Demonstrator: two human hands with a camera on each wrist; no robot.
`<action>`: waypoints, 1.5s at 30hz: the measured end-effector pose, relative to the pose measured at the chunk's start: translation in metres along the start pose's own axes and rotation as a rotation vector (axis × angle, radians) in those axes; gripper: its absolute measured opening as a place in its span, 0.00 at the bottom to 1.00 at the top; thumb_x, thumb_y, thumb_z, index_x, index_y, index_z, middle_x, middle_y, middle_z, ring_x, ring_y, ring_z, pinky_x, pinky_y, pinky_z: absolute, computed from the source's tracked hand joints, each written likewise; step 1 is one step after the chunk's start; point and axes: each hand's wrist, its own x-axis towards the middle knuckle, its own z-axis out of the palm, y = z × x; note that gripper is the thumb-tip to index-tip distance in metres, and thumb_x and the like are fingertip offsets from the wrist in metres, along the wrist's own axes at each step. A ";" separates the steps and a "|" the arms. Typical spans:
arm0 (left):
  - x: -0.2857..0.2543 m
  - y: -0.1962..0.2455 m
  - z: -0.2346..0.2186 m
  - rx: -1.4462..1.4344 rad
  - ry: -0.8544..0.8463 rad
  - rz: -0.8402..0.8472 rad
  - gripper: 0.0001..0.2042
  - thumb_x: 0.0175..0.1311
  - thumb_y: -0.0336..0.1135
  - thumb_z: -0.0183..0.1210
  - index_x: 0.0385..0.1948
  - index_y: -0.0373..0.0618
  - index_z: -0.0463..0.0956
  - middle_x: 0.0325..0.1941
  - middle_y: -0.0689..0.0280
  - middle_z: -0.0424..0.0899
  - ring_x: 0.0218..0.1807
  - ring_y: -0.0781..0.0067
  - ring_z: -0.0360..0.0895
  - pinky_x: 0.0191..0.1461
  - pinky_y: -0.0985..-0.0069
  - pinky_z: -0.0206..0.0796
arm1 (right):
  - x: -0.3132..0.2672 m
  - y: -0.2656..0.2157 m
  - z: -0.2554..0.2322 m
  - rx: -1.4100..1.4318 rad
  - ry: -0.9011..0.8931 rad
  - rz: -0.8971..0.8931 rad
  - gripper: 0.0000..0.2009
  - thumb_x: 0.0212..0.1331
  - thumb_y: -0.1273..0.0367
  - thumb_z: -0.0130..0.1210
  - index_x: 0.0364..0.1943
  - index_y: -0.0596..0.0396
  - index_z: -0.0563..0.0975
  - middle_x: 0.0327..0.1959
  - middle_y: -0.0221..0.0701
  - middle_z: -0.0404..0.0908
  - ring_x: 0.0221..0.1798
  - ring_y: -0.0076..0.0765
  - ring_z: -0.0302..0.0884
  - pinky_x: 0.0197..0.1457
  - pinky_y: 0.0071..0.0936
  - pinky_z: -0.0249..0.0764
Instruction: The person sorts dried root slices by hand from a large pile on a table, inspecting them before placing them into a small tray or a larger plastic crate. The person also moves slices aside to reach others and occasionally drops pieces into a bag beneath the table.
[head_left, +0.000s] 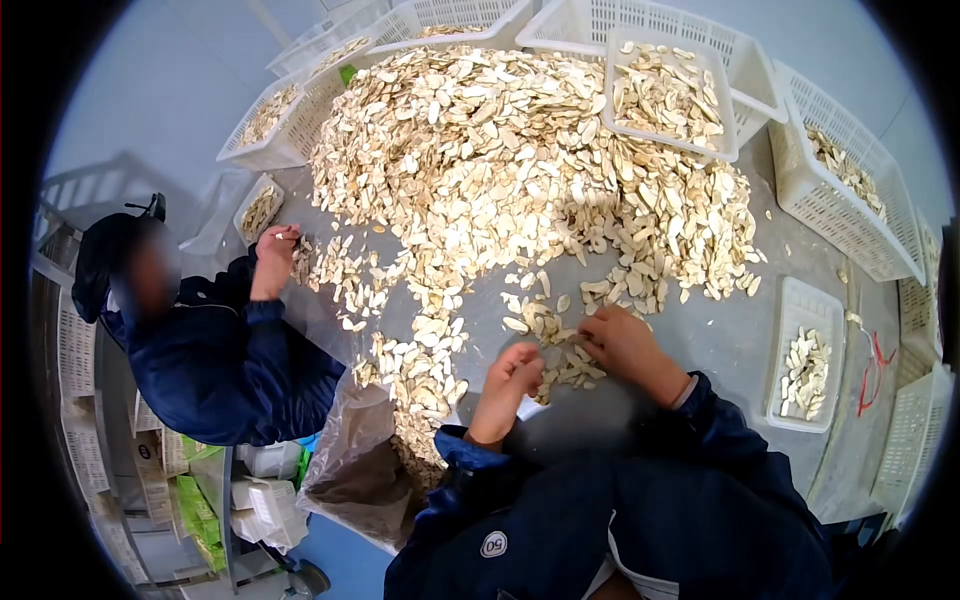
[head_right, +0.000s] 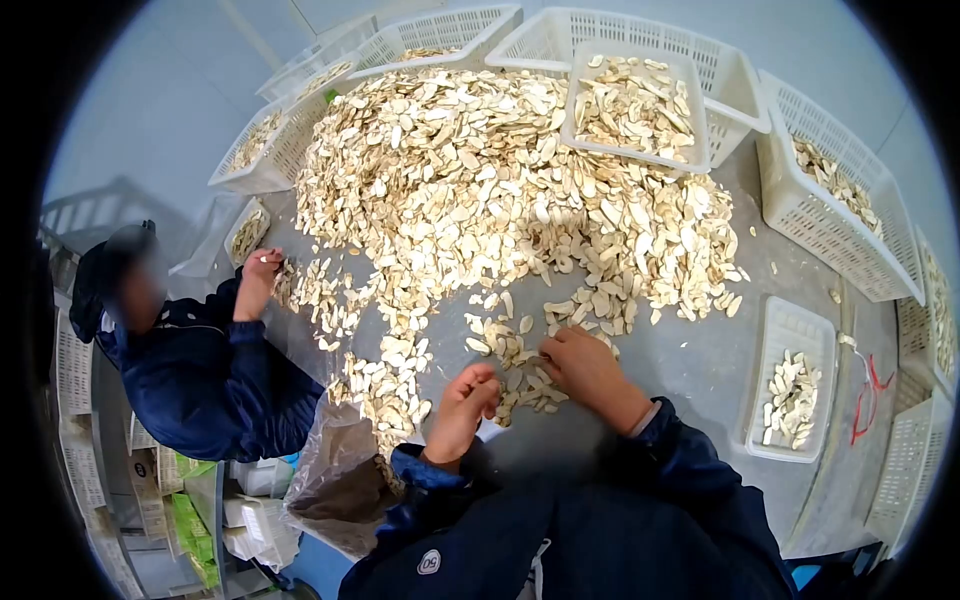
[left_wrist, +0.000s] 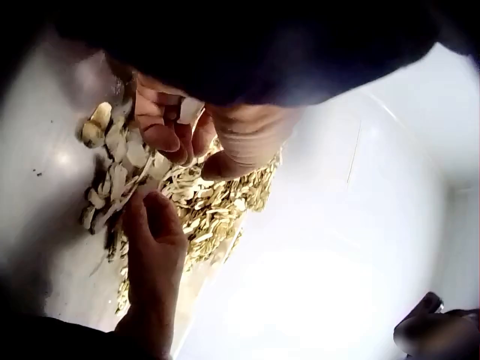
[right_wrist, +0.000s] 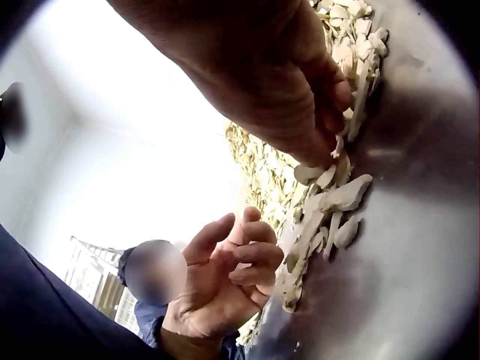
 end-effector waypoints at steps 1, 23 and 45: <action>0.001 -0.002 0.006 0.029 -0.017 0.045 0.09 0.71 0.31 0.58 0.47 0.39 0.76 0.30 0.72 0.74 0.29 0.84 0.71 0.33 0.82 0.64 | 0.000 -0.002 -0.001 0.027 -0.020 0.030 0.09 0.58 0.66 0.61 0.41 0.51 0.81 0.34 0.37 0.80 0.41 0.49 0.79 0.44 0.43 0.77; 0.003 -0.016 0.031 0.073 0.099 0.161 0.12 0.68 0.28 0.64 0.51 0.38 0.81 0.33 0.75 0.77 0.32 0.88 0.69 0.33 0.87 0.62 | -0.018 -0.046 -0.021 0.395 0.081 0.091 0.07 0.59 0.70 0.63 0.40 0.53 0.81 0.34 0.36 0.84 0.38 0.48 0.82 0.40 0.39 0.77; -0.023 -0.027 0.014 0.007 0.050 -0.013 0.12 0.73 0.30 0.56 0.53 0.37 0.77 0.30 0.72 0.78 0.27 0.86 0.69 0.29 0.86 0.58 | -0.035 -0.032 -0.013 0.556 -0.098 0.168 0.13 0.61 0.69 0.62 0.49 0.57 0.82 0.33 0.38 0.85 0.34 0.40 0.84 0.40 0.34 0.79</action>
